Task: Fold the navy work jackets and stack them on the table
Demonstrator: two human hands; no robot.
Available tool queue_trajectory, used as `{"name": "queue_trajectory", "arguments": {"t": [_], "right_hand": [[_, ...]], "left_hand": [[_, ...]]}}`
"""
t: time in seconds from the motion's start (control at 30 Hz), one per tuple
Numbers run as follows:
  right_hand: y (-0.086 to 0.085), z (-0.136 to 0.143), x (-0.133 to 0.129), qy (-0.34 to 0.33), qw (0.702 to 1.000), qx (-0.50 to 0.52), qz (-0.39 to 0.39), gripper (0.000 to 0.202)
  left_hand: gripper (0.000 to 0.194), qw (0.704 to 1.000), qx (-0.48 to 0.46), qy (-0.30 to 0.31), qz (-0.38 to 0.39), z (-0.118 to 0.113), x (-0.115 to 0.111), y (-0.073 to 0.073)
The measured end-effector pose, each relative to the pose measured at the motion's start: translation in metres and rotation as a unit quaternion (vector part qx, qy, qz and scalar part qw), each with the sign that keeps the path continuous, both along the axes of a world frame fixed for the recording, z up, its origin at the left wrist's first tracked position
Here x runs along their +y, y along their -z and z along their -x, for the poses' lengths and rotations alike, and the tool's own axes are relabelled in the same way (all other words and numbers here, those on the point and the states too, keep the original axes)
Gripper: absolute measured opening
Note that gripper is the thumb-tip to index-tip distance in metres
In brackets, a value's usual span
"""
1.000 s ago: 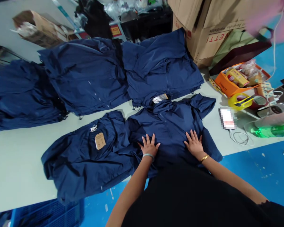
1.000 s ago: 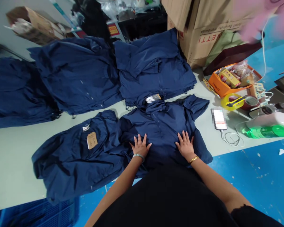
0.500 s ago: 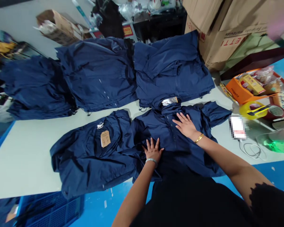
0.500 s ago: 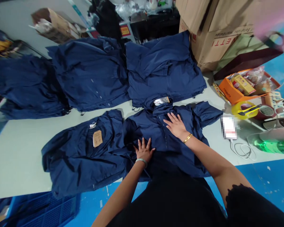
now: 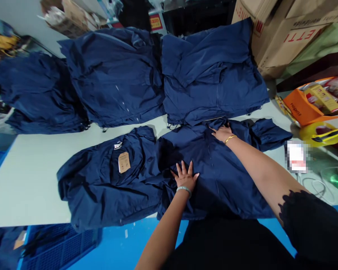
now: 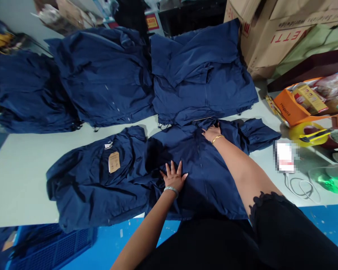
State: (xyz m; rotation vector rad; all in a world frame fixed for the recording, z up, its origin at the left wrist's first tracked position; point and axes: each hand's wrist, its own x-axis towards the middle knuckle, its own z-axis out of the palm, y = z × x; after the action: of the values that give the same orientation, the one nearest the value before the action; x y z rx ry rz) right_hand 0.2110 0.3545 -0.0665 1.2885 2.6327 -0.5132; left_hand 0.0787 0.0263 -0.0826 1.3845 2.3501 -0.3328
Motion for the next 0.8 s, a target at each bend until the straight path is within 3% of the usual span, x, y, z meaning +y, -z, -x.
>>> {"name": "queue_trajectory", "arguments": {"t": [0.1,0.23,0.33,0.4,0.57,0.7,0.8], "right_hand": [[-0.020,-0.023,-0.036,-0.013,0.999,-0.001,-0.053,0.045],[-0.032,-0.087,-0.124,0.000,0.990,0.063,-0.129,0.051],[-0.013,-0.135,-0.186,0.055,0.983,0.061,-0.164,0.053],[0.009,-0.156,-0.210,0.089,0.978,0.054,-0.181,0.054],[0.054,-0.173,-0.217,0.109,0.976,0.061,-0.178,0.059],[0.065,-0.173,-0.203,0.105,0.978,0.061,-0.173,0.061],[0.065,-0.173,-0.192,0.107,0.982,0.050,-0.149,0.062]], "left_hand": [[0.080,1.000,0.000,0.001,0.007,0.001,0.002,0.001],[0.078,1.000,0.009,0.003,0.006,0.001,0.000,-0.001],[0.078,1.000,0.005,-0.003,0.004,0.001,-0.003,-0.002],[0.079,1.000,0.000,-0.006,-0.004,0.001,-0.006,0.000],[0.082,1.000,-0.009,-0.009,-0.025,0.004,-0.013,0.012],[0.084,0.999,-0.030,-0.017,-0.022,0.009,-0.008,0.015],[0.089,0.998,-0.061,-0.013,-0.003,0.015,-0.002,0.005]]}}
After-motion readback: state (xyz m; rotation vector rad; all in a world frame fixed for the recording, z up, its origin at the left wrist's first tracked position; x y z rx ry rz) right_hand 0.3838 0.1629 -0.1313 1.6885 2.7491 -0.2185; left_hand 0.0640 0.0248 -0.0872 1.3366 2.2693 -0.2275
